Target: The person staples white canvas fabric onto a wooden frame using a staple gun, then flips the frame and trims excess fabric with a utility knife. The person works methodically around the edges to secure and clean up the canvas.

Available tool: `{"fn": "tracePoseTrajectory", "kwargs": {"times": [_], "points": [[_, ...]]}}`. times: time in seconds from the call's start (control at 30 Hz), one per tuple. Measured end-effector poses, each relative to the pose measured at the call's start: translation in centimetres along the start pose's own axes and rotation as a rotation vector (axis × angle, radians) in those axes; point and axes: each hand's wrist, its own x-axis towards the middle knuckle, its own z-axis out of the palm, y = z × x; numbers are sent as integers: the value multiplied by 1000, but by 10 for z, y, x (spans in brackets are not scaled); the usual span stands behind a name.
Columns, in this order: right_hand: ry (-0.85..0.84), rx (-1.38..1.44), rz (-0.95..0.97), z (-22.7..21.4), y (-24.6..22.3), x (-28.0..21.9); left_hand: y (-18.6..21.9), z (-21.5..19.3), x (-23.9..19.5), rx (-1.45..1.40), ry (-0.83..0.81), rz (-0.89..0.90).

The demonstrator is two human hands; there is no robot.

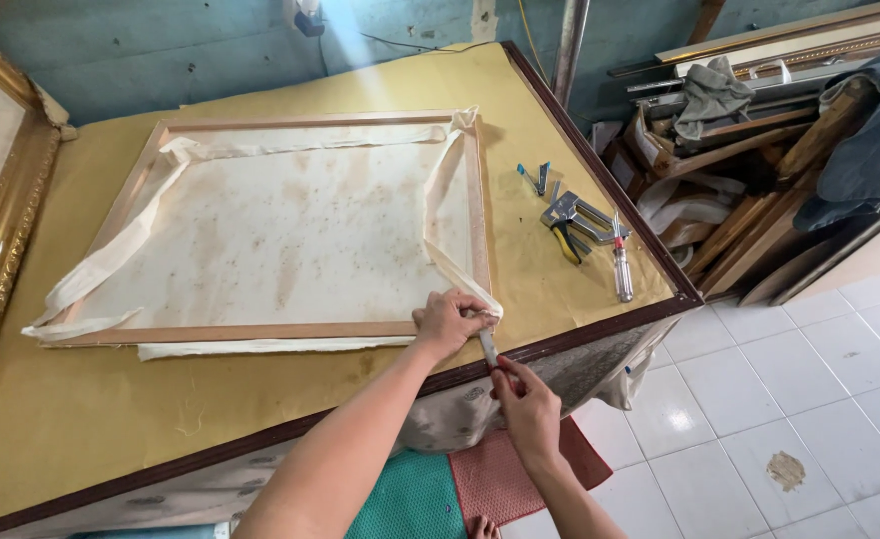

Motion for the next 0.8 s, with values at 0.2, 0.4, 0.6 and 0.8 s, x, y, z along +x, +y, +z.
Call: {"fn": "tracePoseTrajectory", "kwargs": {"times": [0.2, 0.4, 0.6, 0.8], "points": [[-47, 15, 100, 16, -15, -11, 2, 1, 8, 240, -56, 179], [-208, -108, 24, 73, -38, -14, 29, -24, 14, 197, -148, 219], [-241, -123, 238, 89, -80, -39, 28, -94, 12, 173, -90, 14], [-184, -17, 227, 99, -72, -56, -15, -143, -34, 767, -344, 179]]}}
